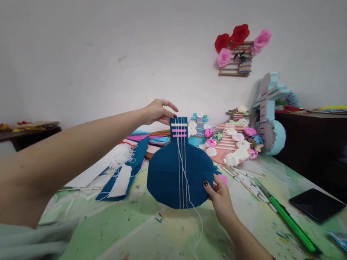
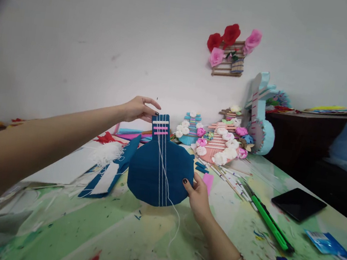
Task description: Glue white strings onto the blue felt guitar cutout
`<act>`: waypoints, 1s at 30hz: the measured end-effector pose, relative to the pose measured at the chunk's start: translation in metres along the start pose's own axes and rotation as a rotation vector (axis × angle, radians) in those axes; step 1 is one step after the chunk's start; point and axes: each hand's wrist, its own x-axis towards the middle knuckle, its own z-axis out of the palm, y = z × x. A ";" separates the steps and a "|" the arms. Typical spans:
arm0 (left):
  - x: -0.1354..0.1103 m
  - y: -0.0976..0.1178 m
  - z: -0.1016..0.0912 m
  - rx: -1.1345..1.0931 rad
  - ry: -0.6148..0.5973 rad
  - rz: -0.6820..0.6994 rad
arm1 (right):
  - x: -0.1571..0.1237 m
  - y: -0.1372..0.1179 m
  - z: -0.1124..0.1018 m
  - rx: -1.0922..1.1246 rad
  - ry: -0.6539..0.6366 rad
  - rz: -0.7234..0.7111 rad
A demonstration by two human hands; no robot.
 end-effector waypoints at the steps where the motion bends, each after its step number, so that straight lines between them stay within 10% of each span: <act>1: 0.000 -0.001 0.000 -0.005 0.004 0.005 | 0.000 0.000 0.000 -0.001 0.001 0.004; 30: -0.010 -0.018 -0.005 0.196 -0.116 -0.052 | 0.009 0.014 -0.011 -0.051 -0.006 0.067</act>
